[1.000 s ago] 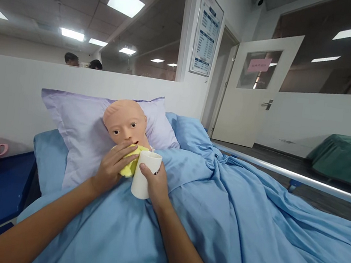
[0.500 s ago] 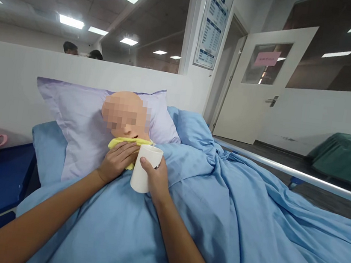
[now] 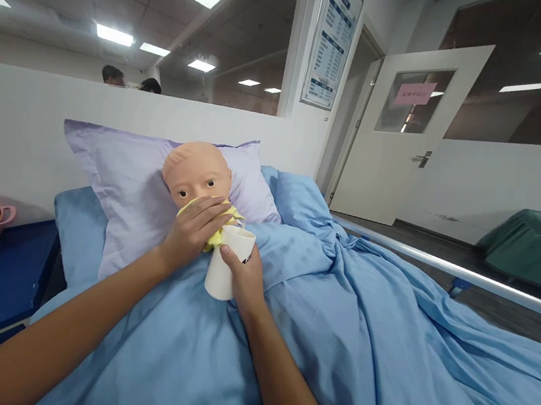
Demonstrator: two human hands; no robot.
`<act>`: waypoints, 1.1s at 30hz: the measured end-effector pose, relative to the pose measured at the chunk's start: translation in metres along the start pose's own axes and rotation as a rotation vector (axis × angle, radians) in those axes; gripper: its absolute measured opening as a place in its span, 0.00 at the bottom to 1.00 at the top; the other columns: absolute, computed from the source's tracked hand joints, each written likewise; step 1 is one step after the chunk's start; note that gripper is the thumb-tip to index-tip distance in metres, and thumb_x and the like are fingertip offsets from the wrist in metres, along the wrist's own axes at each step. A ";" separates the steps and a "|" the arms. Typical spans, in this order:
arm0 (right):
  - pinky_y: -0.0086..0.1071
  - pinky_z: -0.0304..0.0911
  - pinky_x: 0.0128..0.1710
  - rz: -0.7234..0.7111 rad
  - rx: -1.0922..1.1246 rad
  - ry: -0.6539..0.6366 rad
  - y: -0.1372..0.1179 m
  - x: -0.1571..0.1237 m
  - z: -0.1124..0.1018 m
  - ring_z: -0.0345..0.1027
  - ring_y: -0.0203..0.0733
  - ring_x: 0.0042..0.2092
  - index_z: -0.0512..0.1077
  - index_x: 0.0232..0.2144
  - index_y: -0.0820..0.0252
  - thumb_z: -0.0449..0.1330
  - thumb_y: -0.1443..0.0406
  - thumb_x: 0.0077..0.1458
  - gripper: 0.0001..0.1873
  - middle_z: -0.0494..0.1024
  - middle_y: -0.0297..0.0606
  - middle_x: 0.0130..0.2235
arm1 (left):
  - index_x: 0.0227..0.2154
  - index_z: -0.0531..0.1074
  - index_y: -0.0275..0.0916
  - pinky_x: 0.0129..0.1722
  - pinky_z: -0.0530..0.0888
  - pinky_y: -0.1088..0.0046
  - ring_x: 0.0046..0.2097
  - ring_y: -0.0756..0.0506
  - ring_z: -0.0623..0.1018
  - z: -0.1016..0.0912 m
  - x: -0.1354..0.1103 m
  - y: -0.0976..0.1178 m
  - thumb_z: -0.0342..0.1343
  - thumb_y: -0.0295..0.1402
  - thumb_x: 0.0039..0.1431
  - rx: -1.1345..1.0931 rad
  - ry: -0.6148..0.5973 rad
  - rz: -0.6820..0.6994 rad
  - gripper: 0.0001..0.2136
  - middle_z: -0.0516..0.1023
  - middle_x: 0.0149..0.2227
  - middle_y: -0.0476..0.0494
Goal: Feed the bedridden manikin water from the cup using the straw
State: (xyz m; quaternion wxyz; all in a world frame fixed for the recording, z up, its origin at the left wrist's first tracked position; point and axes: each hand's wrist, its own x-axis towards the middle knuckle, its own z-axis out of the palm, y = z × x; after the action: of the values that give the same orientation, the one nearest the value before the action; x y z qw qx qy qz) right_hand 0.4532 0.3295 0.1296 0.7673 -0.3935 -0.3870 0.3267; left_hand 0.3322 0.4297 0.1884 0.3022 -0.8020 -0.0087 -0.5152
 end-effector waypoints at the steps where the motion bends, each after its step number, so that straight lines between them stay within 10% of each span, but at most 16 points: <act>1: 0.40 0.70 0.45 -0.002 -0.006 0.002 0.001 0.001 0.000 0.74 0.52 0.48 0.74 0.52 0.56 0.72 0.54 0.46 0.32 0.81 0.40 0.49 | 0.50 0.73 0.36 0.60 0.74 0.56 0.60 0.41 0.75 0.005 -0.001 -0.001 0.51 0.24 0.66 0.017 -0.017 0.010 0.12 0.81 0.52 0.38; 13: 0.37 0.71 0.35 0.074 -0.081 0.025 -0.001 -0.004 -0.004 0.75 0.47 0.37 0.75 0.47 0.56 0.73 0.50 0.44 0.31 0.82 0.38 0.40 | 0.52 0.74 0.38 0.52 0.79 0.60 0.52 0.42 0.80 -0.011 -0.079 0.016 0.47 0.24 0.67 -0.093 -0.082 -0.195 0.15 0.83 0.46 0.39; 24: 0.37 0.69 0.39 0.012 -0.031 -0.028 0.002 -0.002 -0.003 0.75 0.49 0.44 0.73 0.52 0.55 0.72 0.52 0.47 0.31 0.81 0.40 0.49 | 0.49 0.73 0.37 0.60 0.74 0.57 0.61 0.41 0.74 -0.007 -0.003 -0.003 0.53 0.24 0.65 -0.060 0.029 -0.010 0.12 0.79 0.54 0.37; 33: 0.37 0.70 0.38 0.023 -0.044 -0.008 0.005 -0.002 -0.005 0.75 0.46 0.40 0.74 0.49 0.55 0.72 0.53 0.47 0.28 0.82 0.38 0.43 | 0.51 0.73 0.33 0.60 0.75 0.58 0.58 0.42 0.77 0.006 -0.052 0.009 0.53 0.22 0.65 -0.009 -0.055 -0.039 0.13 0.80 0.53 0.38</act>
State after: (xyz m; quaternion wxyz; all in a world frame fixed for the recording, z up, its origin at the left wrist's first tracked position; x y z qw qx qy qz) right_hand 0.4552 0.3287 0.1230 0.7531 -0.4135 -0.3926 0.3282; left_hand 0.3155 0.4405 0.1388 0.2880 -0.8170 -0.0302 -0.4987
